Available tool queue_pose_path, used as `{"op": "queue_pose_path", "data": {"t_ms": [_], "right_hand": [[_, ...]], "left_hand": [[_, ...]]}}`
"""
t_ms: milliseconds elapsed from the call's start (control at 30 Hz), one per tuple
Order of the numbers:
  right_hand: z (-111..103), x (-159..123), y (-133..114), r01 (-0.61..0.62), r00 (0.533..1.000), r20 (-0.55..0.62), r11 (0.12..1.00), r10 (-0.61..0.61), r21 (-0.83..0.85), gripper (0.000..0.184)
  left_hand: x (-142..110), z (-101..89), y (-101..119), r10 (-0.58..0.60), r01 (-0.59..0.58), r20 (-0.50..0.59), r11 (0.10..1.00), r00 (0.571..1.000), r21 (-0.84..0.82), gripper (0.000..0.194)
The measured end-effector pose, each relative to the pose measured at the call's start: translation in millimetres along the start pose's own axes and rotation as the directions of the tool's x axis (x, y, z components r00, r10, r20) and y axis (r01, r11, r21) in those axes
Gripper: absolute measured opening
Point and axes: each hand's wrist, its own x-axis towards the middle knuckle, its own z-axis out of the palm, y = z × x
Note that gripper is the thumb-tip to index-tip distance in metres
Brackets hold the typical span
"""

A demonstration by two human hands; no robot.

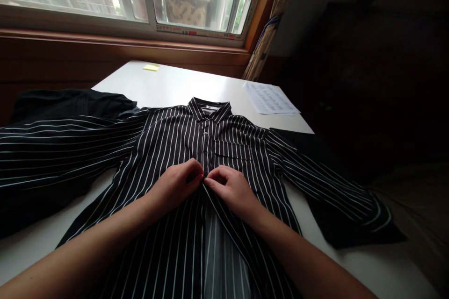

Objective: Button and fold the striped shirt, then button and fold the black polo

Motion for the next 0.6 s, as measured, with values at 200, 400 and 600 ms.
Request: {"op": "queue_pose_path", "data": {"t_ms": [200, 400, 600], "right_hand": [[-1.0, 0.9, 0.7, -0.020, 1.000, 0.009, 1.000, 0.020, 0.017, 0.007], [-2.4, 0.1, 0.6, -0.021, 1.000, 0.012, 0.999, 0.020, 0.031, 0.007], [-3.1, 0.2, 0.8, -0.029, 0.999, 0.015, 0.999, 0.029, 0.038, 0.008]], "left_hand": [[-0.1, 0.5, 0.1, 0.027, -0.026, -0.011, 0.999, 1.000, 0.030, 0.004], [-1.0, 1.2, -2.1, 0.027, -0.027, -0.013, 0.999, 1.000, 0.019, 0.006], [-0.4, -0.4, -1.8, 0.029, -0.029, -0.004, 0.999, 1.000, 0.017, 0.008]]}}
